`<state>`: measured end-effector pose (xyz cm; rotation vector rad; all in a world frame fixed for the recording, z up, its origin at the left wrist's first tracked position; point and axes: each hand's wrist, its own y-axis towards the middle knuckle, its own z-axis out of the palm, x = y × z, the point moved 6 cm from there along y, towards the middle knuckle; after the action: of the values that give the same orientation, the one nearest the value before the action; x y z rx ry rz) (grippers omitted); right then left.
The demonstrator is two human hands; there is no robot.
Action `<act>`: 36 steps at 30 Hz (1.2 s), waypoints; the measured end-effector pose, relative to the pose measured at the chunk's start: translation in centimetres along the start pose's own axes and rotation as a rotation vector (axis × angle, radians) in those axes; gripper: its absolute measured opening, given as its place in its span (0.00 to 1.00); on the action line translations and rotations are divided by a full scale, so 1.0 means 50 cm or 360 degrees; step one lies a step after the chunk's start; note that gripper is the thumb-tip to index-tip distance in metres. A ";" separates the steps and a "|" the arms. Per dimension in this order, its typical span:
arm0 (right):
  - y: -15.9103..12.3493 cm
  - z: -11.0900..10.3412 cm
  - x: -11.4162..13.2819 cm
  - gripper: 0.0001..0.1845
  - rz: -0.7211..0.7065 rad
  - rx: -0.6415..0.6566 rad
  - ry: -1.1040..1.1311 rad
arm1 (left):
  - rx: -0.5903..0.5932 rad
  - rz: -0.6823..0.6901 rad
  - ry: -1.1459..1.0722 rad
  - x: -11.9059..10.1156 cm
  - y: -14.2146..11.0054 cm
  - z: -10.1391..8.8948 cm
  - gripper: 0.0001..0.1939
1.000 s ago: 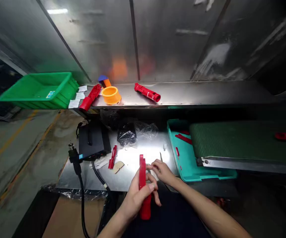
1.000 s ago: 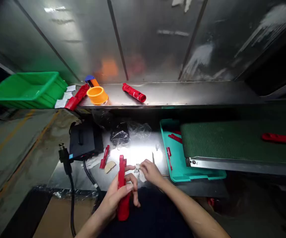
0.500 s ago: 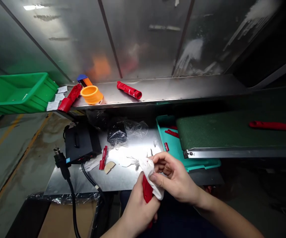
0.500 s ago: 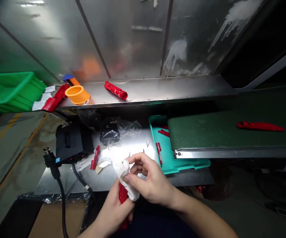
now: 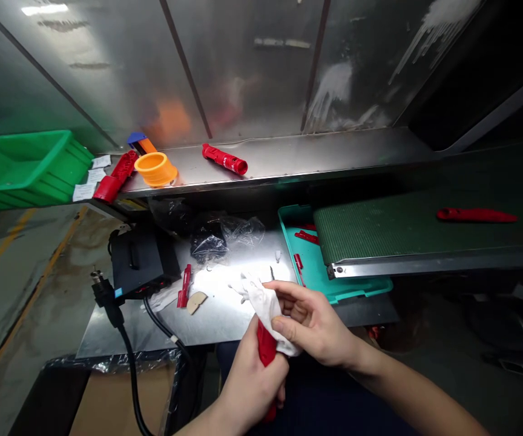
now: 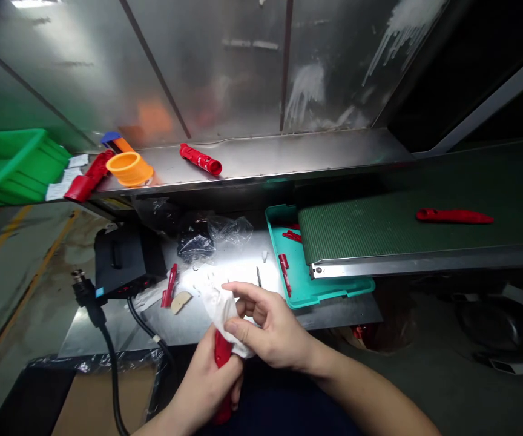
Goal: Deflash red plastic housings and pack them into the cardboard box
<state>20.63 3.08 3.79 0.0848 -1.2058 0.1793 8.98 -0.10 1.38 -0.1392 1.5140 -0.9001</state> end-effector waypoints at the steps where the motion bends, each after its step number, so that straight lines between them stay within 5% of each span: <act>1: -0.002 0.001 0.000 0.21 0.0004 -0.0007 0.0008 | -0.0001 -0.0006 0.0014 -0.003 -0.001 0.000 0.28; 5: 0.003 -0.003 0.011 0.07 -0.0201 -0.0413 0.0017 | 0.0063 0.0050 0.0013 -0.007 -0.001 0.005 0.28; 12: 0.012 -0.041 0.013 0.06 -0.0228 -0.0738 0.0120 | 0.0088 0.0113 -0.0195 0.019 0.010 -0.015 0.22; 19: -0.016 -0.009 0.063 0.08 -0.0500 -0.0082 -0.0740 | 0.0148 0.0101 -0.0185 0.002 0.017 -0.015 0.35; 22: -0.004 -0.013 0.058 0.01 -0.0371 -0.0271 -0.0584 | 0.0130 0.0053 -0.0083 -0.011 0.014 -0.008 0.28; 24: 0.008 -0.013 0.044 0.12 -0.0171 -0.0302 -0.0371 | 0.0113 0.0043 -0.0016 -0.017 0.011 -0.005 0.24; 27: 0.014 0.002 0.029 0.25 0.0048 -0.0077 -0.0254 | 0.0100 0.0091 0.0054 -0.019 0.008 -0.005 0.21; 30: 0.005 0.007 0.040 0.20 -0.0091 -0.0066 -0.0338 | 0.0103 0.0163 0.0078 -0.013 0.008 -0.005 0.17; 36: -0.011 0.003 0.057 0.10 -0.0431 -0.0407 -0.0417 | 0.0097 0.0335 0.0107 -0.012 0.009 -0.003 0.10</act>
<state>21.60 2.79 6.53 0.0480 -1.4545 -0.2303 9.13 0.63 1.55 0.0946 1.5292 -0.7873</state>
